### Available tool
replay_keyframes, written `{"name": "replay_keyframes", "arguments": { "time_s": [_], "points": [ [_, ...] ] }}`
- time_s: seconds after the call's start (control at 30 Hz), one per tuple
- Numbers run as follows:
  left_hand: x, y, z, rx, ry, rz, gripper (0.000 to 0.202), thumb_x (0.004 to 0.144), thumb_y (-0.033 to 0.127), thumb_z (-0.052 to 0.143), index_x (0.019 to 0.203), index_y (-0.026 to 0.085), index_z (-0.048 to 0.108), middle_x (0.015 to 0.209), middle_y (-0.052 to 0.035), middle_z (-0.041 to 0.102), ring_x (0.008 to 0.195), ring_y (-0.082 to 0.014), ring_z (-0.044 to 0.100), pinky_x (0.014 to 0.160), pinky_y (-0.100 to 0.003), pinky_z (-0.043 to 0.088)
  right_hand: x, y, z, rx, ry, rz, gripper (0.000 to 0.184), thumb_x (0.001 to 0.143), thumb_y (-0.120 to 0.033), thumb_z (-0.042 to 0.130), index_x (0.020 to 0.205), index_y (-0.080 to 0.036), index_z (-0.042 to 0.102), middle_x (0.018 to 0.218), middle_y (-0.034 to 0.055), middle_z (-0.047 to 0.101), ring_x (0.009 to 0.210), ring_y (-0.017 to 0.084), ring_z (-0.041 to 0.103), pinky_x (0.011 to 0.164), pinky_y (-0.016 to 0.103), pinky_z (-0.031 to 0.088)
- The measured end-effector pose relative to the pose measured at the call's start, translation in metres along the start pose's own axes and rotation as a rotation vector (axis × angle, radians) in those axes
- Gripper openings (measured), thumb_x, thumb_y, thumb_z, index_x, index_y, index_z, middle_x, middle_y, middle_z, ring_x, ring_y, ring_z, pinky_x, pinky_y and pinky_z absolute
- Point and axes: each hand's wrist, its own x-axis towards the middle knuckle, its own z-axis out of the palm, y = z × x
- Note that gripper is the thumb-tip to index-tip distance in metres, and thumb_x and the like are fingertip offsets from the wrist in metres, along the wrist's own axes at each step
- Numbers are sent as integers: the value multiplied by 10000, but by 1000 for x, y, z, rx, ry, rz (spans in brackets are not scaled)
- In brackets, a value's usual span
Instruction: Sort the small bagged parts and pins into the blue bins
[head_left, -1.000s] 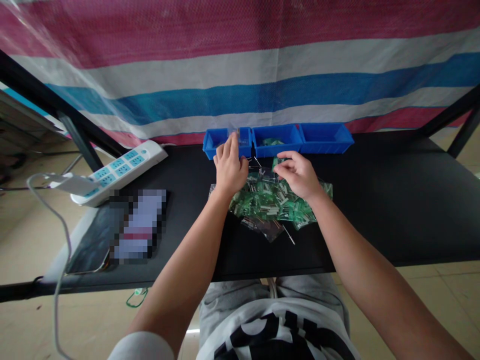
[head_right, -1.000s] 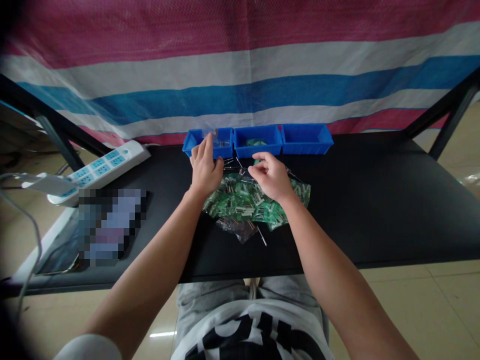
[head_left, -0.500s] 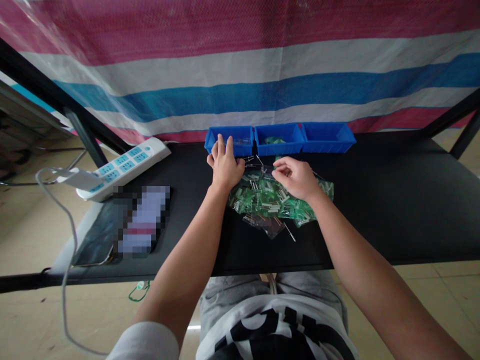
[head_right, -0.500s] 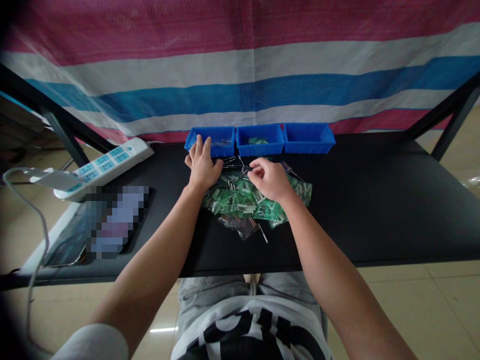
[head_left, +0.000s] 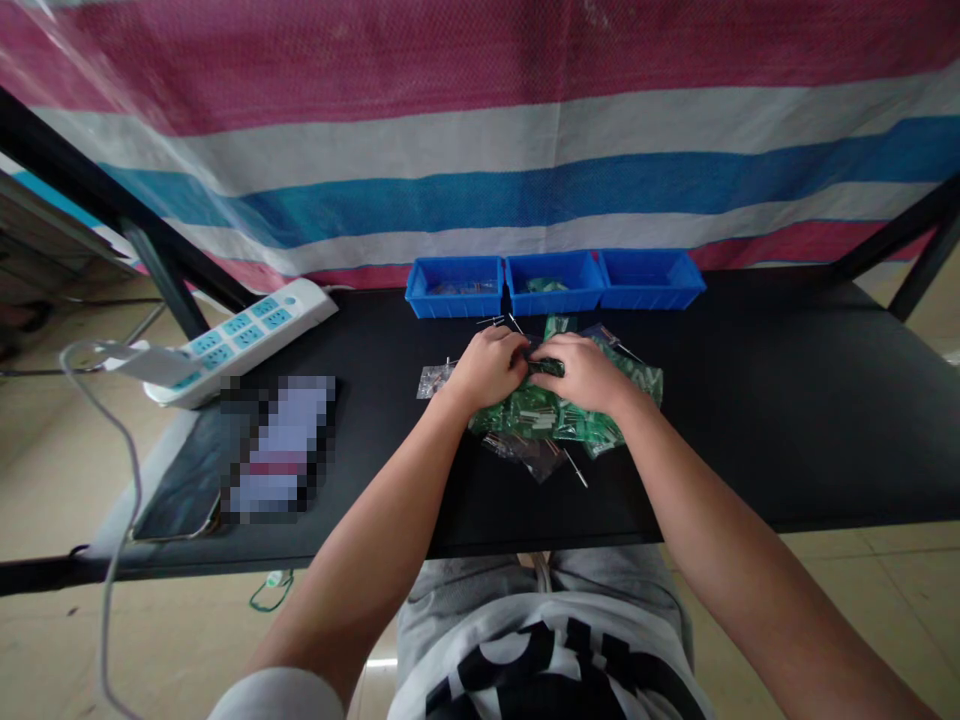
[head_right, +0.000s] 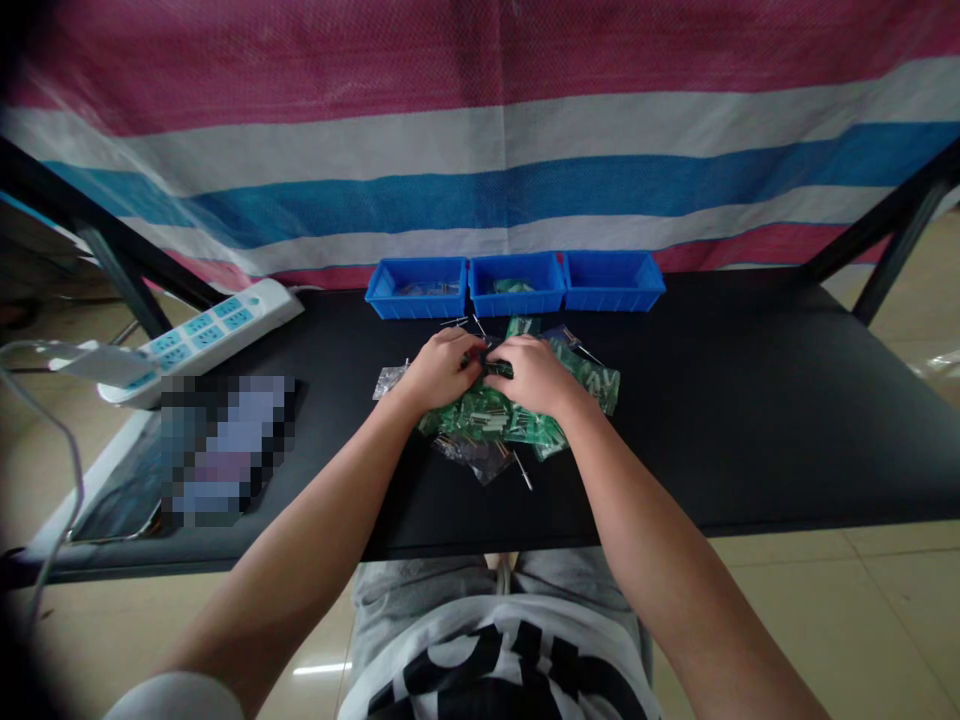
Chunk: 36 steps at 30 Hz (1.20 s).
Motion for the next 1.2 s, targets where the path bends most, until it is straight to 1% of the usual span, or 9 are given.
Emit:
{"name": "replay_keyframes", "arguments": {
  "time_s": [0.13,0.23,0.43,0.6,0.77,0.93,1.07,1.1,1.2],
  "points": [
    [0,-2,1,-20,27,-8,283,757,126,505,967,134,694,896,-90,693,908,-231,636,890,-368,522,0,-4,1,-64,29,56,294,811,-265,688,1072,-131,708,1104,146,681,1068,316,600,941,452,465],
    [-1,-5,3,-52,32,-21,286,753,128,505,967,146,694,958,-88,707,951,-228,645,905,-361,526,-1,-5,4,-98,39,68,222,830,-275,659,1003,-153,724,1151,144,653,1114,330,564,970,480,431],
    [-1,-8,3,-78,20,-92,288,765,118,500,969,161,698,965,-72,736,904,-217,686,834,-315,541,-1,-2,4,-12,44,31,107,835,-236,655,901,-169,707,1039,101,681,1038,279,596,951,433,435],
    [-3,-9,-1,-117,34,-126,319,789,85,473,1001,166,697,930,-64,753,853,-194,704,785,-279,539,0,-4,1,15,92,29,144,821,-211,659,953,-169,699,1013,102,697,1001,275,617,910,415,471],
    [-2,-4,-4,-114,6,-111,242,776,157,563,974,165,703,917,-58,750,830,-203,698,784,-292,541,0,-2,3,-4,111,25,239,825,-215,650,1052,-156,694,1095,123,688,1049,283,614,941,422,472],
    [0,-3,2,-92,2,-130,227,772,137,564,942,182,708,867,-37,742,804,-190,686,756,-279,527,1,-1,7,-24,78,-8,102,848,-199,615,838,-174,713,977,99,712,989,269,619,936,430,459],
    [-1,-5,7,-76,87,-154,235,803,138,540,975,174,695,865,-50,732,801,-192,672,765,-292,519,1,-1,8,-8,113,0,50,795,-164,646,753,-188,659,884,84,700,912,257,632,870,407,481],
    [-1,-5,7,-64,128,-144,232,815,140,531,981,167,690,877,-59,727,814,-197,666,777,-304,516,1,-1,8,7,143,6,34,776,-164,662,797,-189,654,898,85,701,916,260,636,861,404,487],
    [-1,-3,4,-44,267,-77,207,857,152,502,981,153,668,882,-76,706,843,-209,635,792,-328,501,2,-2,6,120,285,26,230,783,-221,674,1002,-183,616,965,93,710,933,254,656,840,380,504]
  ]
}}
